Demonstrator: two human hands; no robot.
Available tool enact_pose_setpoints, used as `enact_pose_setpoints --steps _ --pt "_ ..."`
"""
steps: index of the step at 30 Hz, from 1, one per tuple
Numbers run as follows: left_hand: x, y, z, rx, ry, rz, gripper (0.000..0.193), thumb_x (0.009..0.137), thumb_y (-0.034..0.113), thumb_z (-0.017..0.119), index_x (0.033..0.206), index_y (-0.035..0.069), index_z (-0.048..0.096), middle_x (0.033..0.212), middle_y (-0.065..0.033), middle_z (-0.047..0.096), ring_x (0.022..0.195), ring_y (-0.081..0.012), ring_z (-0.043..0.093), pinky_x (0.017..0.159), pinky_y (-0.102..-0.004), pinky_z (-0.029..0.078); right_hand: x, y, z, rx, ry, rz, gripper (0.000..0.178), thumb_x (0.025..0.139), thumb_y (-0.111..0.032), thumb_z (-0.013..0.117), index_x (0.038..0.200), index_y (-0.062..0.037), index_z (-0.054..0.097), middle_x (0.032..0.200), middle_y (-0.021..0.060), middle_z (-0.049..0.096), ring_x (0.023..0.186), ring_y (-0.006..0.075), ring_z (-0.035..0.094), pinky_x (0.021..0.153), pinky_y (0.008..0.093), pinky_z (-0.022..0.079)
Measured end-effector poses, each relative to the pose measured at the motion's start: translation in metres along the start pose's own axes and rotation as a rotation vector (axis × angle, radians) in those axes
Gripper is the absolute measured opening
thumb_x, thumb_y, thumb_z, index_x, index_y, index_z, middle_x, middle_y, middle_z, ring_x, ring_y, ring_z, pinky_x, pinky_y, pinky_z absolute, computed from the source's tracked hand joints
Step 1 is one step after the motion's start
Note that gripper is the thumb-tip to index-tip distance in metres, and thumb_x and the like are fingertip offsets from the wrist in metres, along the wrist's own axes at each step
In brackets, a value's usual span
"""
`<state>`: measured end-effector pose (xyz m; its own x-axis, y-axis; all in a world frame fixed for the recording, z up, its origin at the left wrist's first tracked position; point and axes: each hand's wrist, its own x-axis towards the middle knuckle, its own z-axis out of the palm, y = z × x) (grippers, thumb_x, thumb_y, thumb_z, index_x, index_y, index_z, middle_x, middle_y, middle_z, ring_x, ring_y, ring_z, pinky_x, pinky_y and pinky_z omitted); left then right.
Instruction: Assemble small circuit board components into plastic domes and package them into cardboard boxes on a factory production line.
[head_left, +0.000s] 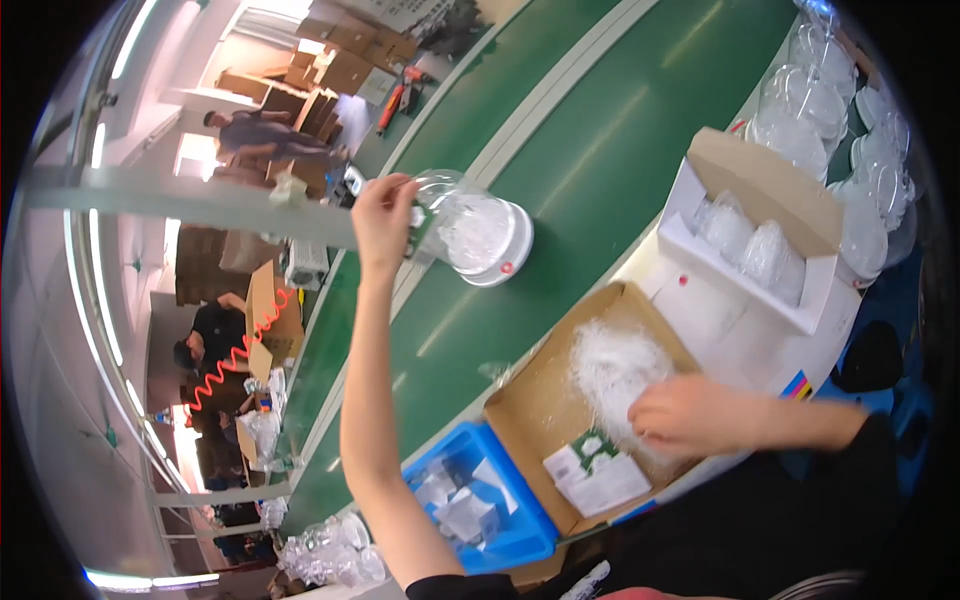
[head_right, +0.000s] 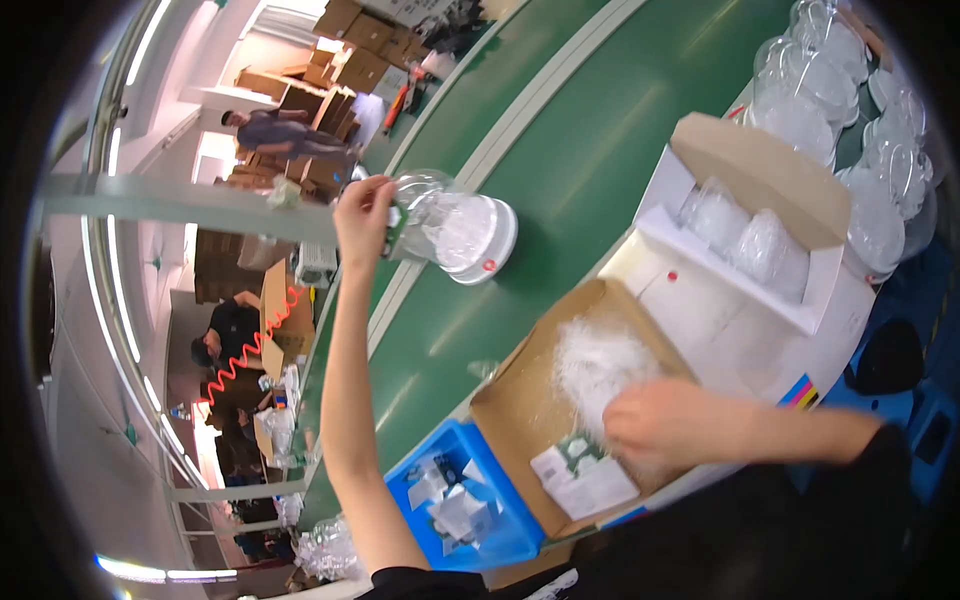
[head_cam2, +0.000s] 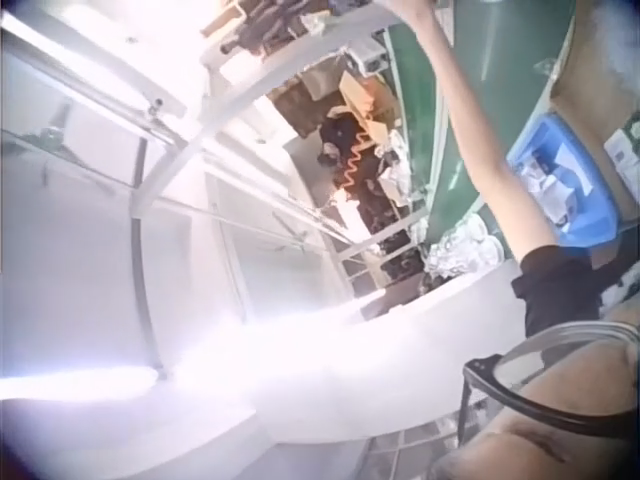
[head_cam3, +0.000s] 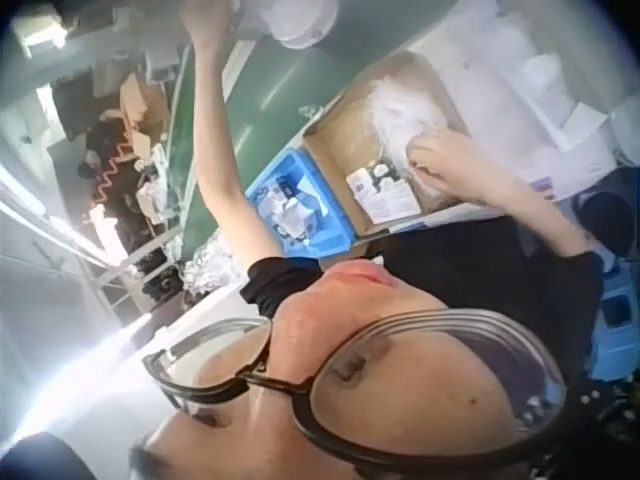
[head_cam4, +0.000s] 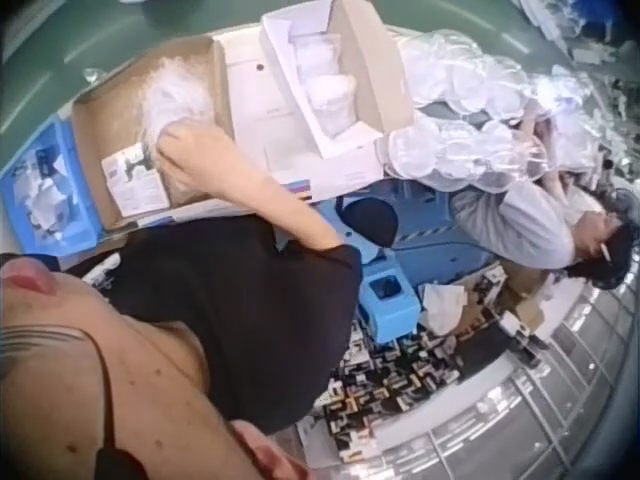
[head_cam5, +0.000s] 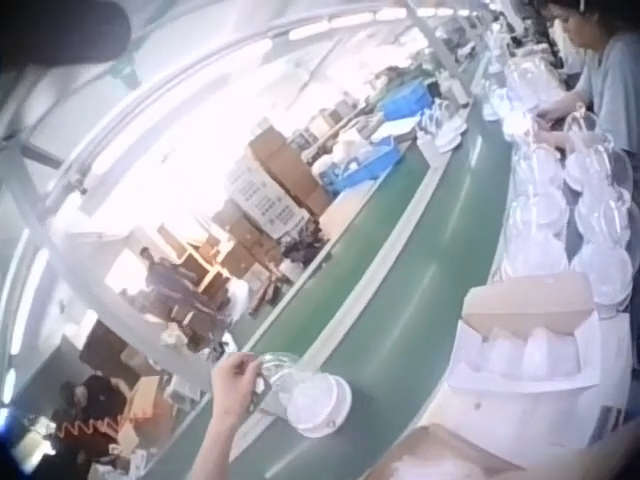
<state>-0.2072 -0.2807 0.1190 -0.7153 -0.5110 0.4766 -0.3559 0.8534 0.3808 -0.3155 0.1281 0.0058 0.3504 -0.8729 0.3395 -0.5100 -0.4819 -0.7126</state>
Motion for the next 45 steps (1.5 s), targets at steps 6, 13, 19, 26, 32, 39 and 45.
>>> enact_pose_setpoints --steps 6,13,19,26,32,39,45 --pt "0.089 -0.062 -0.003 0.138 0.239 0.017 0.021 0.087 0.019 0.070 0.095 -0.001 0.070 0.084 -0.0090 0.068 0.074 -0.0123 0.063 0.067 -0.0269 0.050 -0.033 -0.025 0.024 0.334 0.322 0.168 0.011 0.079 -0.010 0.068 0.088 -0.0073 0.064 0.092 0.0045 0.065 0.085 0.0217 0.065 0.073 0.0317 0.053" --pt "0.126 -0.116 0.051 0.543 0.242 0.095 0.022 0.082 0.012 0.069 0.101 0.002 0.069 0.084 -0.0117 0.067 0.069 -0.0201 0.063 0.066 -0.0320 0.050 -0.060 0.000 0.032 0.375 0.322 0.147 0.012 0.080 -0.011 0.069 0.091 -0.0079 0.064 0.090 0.0037 0.066 0.080 0.0212 0.066 0.071 0.0303 0.054" --pt "0.135 -0.167 0.047 0.447 0.205 -0.073 0.029 0.084 0.011 0.065 0.109 -0.003 0.065 0.097 -0.0162 0.070 0.078 -0.0176 0.067 0.069 -0.0293 0.052 -0.056 -0.001 0.030 0.476 0.325 0.150 0.011 0.082 -0.014 0.068 0.091 -0.0089 0.064 0.090 0.0036 0.066 0.079 0.0191 0.066 0.068 0.0292 0.054" --pt "0.146 -0.157 0.089 0.451 -0.020 0.038 0.068 0.085 0.026 0.064 0.138 -0.008 0.039 0.138 -0.0342 0.041 0.132 -0.0411 0.038 0.111 -0.0412 0.028 -0.058 -0.008 0.033 0.370 0.398 0.197 0.012 0.081 -0.015 0.067 0.090 -0.0092 0.061 0.089 0.0023 0.063 0.079 0.0179 0.065 0.064 0.0285 0.053" --pt "0.057 -0.117 0.062 0.527 -0.055 0.086 0.067 0.084 0.025 0.068 0.135 -0.008 0.040 0.135 -0.0331 0.042 0.128 -0.0424 0.042 0.106 -0.0444 0.035 -0.043 -0.013 0.050 0.263 0.473 0.155 0.010 0.078 -0.010 0.068 0.087 -0.0091 0.063 0.083 0.0019 0.064 0.072 0.0187 0.064 0.059 0.0292 0.051" --pt "-0.166 0.101 0.061 0.015 -0.511 0.357 0.026 0.076 -0.001 0.062 0.100 0.006 0.068 0.084 -0.0121 0.069 0.076 -0.0273 0.068 0.069 -0.0360 0.054 -0.060 -0.013 0.044 0.098 0.583 0.210 0.014 0.073 -0.003 0.068 0.086 -0.0069 0.065 0.079 0.0061 0.064 0.070 0.0233 0.064 0.062 0.0330 0.053" --pt "-0.284 0.128 0.030 -0.137 -0.563 -0.167 0.038 0.079 0.018 0.072 0.112 0.002 0.063 0.100 -0.0167 0.066 0.090 -0.0326 0.065 0.080 -0.0375 0.053 -0.036 -0.020 0.043 0.042 0.465 0.235 0.020 0.074 -0.003 0.065 0.094 -0.0052 0.064 0.088 0.0095 0.064 0.079 0.0283 0.063 0.067 0.0361 0.053"
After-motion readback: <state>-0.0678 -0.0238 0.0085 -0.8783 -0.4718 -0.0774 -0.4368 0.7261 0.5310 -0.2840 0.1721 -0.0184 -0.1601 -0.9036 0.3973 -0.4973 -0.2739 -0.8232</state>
